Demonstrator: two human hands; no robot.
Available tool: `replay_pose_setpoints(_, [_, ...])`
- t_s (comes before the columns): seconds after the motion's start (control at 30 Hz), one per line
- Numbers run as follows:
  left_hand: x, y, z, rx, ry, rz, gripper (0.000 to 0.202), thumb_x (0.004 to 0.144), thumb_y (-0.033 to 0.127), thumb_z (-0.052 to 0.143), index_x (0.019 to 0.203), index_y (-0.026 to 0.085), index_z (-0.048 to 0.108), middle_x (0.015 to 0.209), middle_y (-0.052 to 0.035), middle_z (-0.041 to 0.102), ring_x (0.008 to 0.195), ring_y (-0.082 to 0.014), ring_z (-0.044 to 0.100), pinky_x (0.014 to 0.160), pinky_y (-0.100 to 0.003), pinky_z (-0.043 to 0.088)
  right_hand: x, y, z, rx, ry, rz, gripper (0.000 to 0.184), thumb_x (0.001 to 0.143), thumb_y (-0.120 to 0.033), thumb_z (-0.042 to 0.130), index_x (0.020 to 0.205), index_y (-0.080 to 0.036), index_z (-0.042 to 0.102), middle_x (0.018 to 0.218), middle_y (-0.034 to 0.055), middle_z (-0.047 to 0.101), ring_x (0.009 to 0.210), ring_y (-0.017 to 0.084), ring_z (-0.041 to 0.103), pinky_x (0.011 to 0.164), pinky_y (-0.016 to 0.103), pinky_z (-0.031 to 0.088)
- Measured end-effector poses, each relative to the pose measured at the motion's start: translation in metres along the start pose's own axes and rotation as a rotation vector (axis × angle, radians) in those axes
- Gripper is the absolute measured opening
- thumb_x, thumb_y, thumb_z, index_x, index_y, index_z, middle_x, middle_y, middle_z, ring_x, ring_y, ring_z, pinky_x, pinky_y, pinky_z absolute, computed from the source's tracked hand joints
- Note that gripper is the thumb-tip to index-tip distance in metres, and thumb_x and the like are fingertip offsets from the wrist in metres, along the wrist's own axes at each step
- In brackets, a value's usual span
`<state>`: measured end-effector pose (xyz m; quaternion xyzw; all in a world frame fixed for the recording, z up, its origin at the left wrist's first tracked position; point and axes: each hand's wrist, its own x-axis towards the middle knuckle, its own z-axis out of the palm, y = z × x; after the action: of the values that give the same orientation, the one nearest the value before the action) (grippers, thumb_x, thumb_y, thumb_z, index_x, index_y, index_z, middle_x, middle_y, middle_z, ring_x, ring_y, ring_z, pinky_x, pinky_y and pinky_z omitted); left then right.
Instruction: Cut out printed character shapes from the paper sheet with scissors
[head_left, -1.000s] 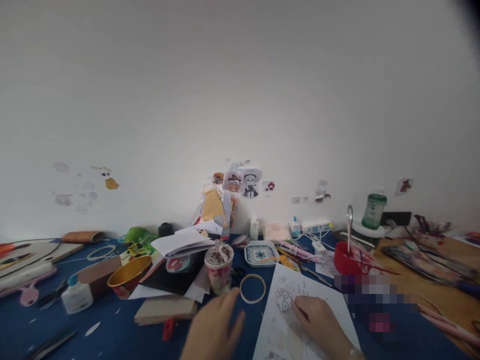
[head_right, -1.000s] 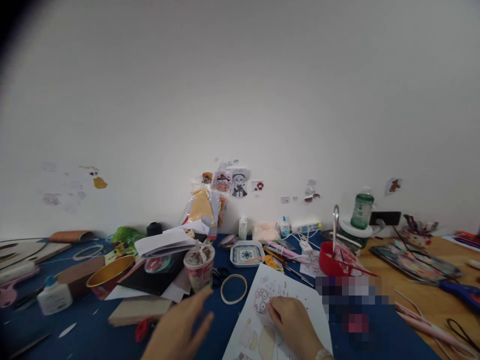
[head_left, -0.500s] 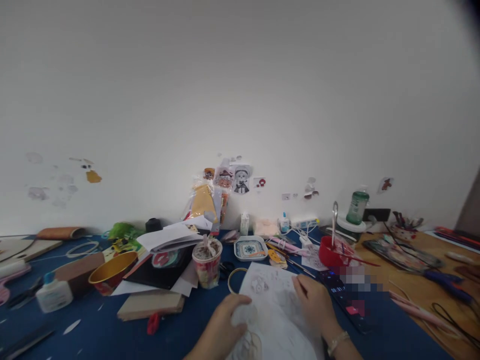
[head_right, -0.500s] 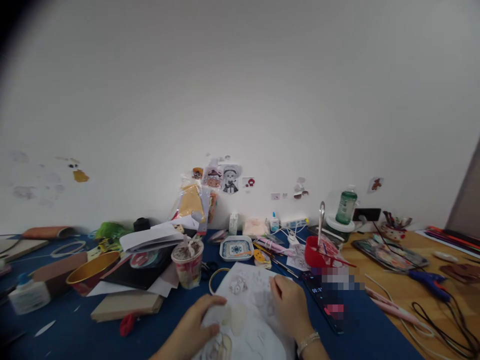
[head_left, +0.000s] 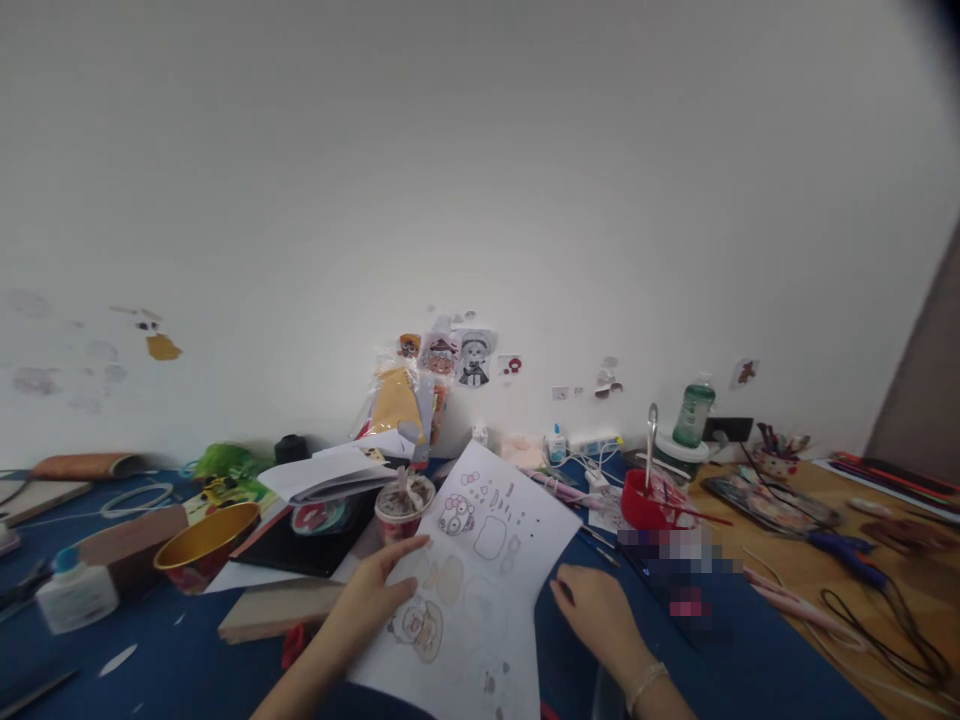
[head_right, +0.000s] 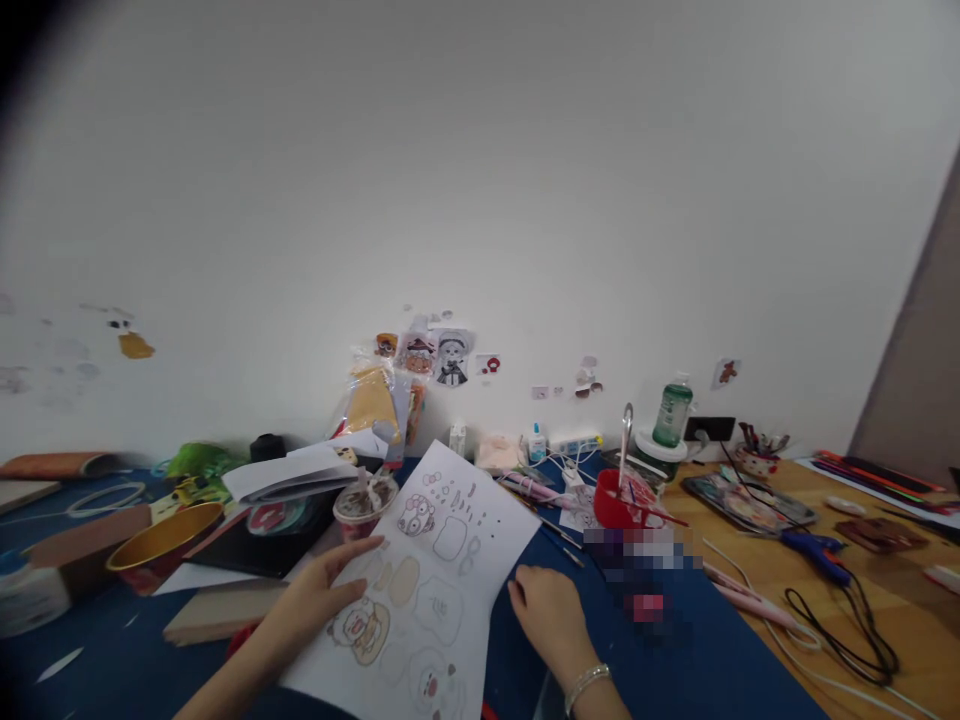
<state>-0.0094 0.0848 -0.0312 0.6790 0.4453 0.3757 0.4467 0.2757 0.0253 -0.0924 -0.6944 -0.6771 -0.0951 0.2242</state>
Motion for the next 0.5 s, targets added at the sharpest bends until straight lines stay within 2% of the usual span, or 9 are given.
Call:
replay_pose_setpoints(0.1, [-0.004, 0.007, -0.003, 0.139, 0.004, 0.178, 0.046, 0.06, 0.017, 0.057, 0.104, 0.022, 0.067, 0.115, -0.0038, 0.064, 0.111, -0.0252, 0.055, 0.1, -0.041, 0.035, -0.005, -0.017, 0.004, -0.043, -0.034, -0.014, 0.02, 0.078, -0.015, 0.049, 0.068, -0.018, 0.066, 0.069, 0.0083, 0.072, 0.066, 0.023, 0.066, 0.055, 0.027, 0.035])
replay_pose_setpoints(0.17, [-0.009, 0.013, -0.007, 0.161, -0.023, 0.278, 0.042, 0.064, 0.02, 0.057, 0.104, 0.026, 0.067, 0.114, -0.0013, 0.064, 0.111, -0.0241, 0.055, 0.1, -0.041, 0.035, -0.007, -0.023, 0.003, -0.05, -0.034, -0.008, 0.022, 0.081, -0.019, 0.048, 0.068, -0.019, 0.065, 0.068, 0.0065, 0.072, 0.065, 0.022, 0.067, 0.054, 0.026, 0.035])
replay_pose_setpoints(0.27, [-0.016, 0.018, -0.015, 0.164, 0.085, 0.369, 0.039, 0.068, 0.027, 0.059, 0.106, 0.027, 0.066, 0.115, -0.0008, 0.064, 0.111, -0.0237, 0.055, 0.1, -0.039, 0.036, -0.01, -0.028, -0.003, -0.05, -0.028, -0.003, 0.029, 0.086, -0.025, 0.044, 0.065, -0.02, 0.063, 0.065, 0.0032, 0.071, 0.062, 0.02, 0.067, 0.052, 0.025, 0.035])
replay_pose_setpoints(0.37, [-0.018, 0.018, -0.025, 0.114, 0.315, 0.36, 0.045, 0.069, 0.034, 0.059, 0.113, 0.024, 0.061, 0.122, -0.0022, 0.06, 0.116, -0.0238, 0.051, 0.101, -0.038, 0.035, -0.014, -0.04, -0.006, -0.023, -0.048, -0.061, 0.029, 0.087, -0.027, 0.043, 0.067, -0.022, 0.062, 0.067, 0.0004, 0.071, 0.064, 0.018, 0.068, 0.054, 0.024, 0.039])
replay_pose_setpoints(0.47, [-0.015, 0.013, -0.032, 0.01, 0.438, 0.252, 0.055, 0.068, 0.036, 0.059, 0.121, 0.021, 0.054, 0.124, -0.0043, 0.058, 0.114, -0.0253, 0.053, 0.096, -0.038, 0.042, -0.019, -0.061, 0.003, -0.061, -0.251, -0.195, 0.018, 0.078, -0.036, 0.056, 0.081, -0.023, 0.067, 0.072, 0.0046, 0.075, 0.067, 0.025, 0.07, 0.054, 0.027, 0.046])
replay_pose_setpoints(0.5, [-0.014, 0.012, -0.034, -0.021, 0.451, 0.223, 0.057, 0.068, 0.036, 0.058, 0.123, 0.02, 0.052, 0.124, -0.0047, 0.058, 0.112, -0.0257, 0.054, 0.093, -0.038, 0.045, -0.021, -0.068, 0.009, -0.126, -0.327, -0.219, 0.025, 0.073, -0.039, 0.06, 0.089, -0.021, 0.068, 0.071, 0.0086, 0.075, 0.064, 0.029, 0.071, 0.05, 0.029, 0.047])
